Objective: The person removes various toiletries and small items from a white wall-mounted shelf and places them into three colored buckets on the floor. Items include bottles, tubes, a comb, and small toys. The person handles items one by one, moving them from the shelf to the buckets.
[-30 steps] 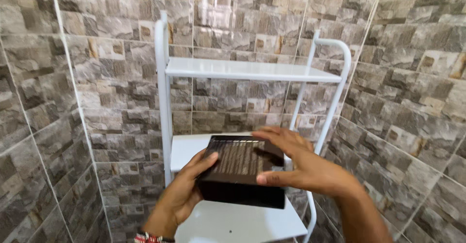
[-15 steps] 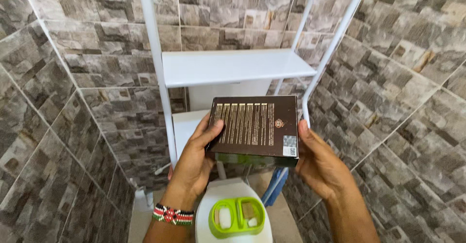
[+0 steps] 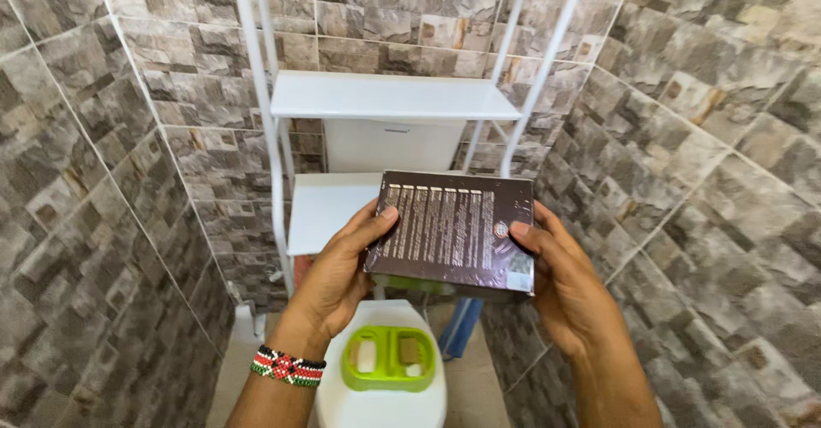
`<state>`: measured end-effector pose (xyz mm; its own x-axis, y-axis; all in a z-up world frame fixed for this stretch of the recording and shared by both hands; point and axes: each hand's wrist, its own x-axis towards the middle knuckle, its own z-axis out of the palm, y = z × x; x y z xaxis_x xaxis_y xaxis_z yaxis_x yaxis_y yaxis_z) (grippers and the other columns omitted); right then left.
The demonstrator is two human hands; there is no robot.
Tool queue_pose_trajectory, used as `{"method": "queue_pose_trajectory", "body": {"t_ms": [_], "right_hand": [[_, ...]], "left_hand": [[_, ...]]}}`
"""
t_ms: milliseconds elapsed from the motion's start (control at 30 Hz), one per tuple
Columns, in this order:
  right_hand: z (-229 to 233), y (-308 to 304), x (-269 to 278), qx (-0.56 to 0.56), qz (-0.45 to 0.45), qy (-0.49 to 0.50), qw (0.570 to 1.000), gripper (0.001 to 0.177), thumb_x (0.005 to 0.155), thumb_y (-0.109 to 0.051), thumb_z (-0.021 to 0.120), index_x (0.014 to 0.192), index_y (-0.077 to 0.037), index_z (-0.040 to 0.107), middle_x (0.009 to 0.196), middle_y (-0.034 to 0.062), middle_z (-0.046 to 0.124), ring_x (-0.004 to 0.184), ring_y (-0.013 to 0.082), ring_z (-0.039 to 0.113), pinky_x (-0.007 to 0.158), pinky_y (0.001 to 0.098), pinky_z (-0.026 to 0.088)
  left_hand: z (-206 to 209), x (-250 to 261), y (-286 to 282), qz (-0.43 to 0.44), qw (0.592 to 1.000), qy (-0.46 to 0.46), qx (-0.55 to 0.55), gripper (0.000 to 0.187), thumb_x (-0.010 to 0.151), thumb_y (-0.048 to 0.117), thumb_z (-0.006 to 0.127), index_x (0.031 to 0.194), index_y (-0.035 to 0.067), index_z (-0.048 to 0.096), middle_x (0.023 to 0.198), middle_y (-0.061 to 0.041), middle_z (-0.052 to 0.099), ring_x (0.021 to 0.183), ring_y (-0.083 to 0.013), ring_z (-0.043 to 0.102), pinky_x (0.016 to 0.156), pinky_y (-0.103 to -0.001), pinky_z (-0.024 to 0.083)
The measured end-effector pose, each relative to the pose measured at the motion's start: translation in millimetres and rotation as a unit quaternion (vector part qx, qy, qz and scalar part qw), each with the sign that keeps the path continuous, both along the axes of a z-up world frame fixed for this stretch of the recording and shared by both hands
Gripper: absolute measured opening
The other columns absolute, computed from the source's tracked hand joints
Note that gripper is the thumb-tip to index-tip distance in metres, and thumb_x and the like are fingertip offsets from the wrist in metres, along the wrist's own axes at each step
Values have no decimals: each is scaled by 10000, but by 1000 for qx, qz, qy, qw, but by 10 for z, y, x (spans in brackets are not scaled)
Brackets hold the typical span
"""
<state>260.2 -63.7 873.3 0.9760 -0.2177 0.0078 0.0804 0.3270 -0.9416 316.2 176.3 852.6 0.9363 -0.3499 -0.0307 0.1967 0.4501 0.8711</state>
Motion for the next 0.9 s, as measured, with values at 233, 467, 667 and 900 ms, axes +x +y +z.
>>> {"method": "queue_pose_trajectory", "body": {"t_ms": [233,467,667,900], "right_hand": [[-490,-1333,-983,83,-57,-28,994,447,969,-286,643,1350,-61,580,1228,85,669,1070,216,673,953,403,550],[-1045,-1408,-1611,220,13,150,964,470,900,-393,567,1250,-88,643,1210,91,764,1072,243,743,924,487,575],[-1501,-1166,-1892,222,229,117,940,428,1087,-352,636,1363,-26,601,1283,141,684,1081,282,662,863,443,533],[-848,-427,-2511,218,242,101,940,577,952,-420,550,1427,-95,577,1452,101,673,1324,272,648,1070,519,513]], "left_hand": [[-924,-769,-432,92,988,88,-92,454,907,323,630,1292,88,674,1336,-98,661,1224,-221,624,1022,-414,506],[-1368,-2167,329,330,889,233,-214,258,926,189,570,1150,107,667,1213,-90,638,1166,-216,611,1020,-417,506],[-1201,-3069,599,364,881,179,-245,230,940,186,564,1139,120,659,1209,-83,657,1143,-213,631,990,-392,505],[-1055,-4382,1136,412,861,126,-270,221,929,152,584,1130,117,670,1206,-61,695,1083,-184,649,961,-380,509]]}}
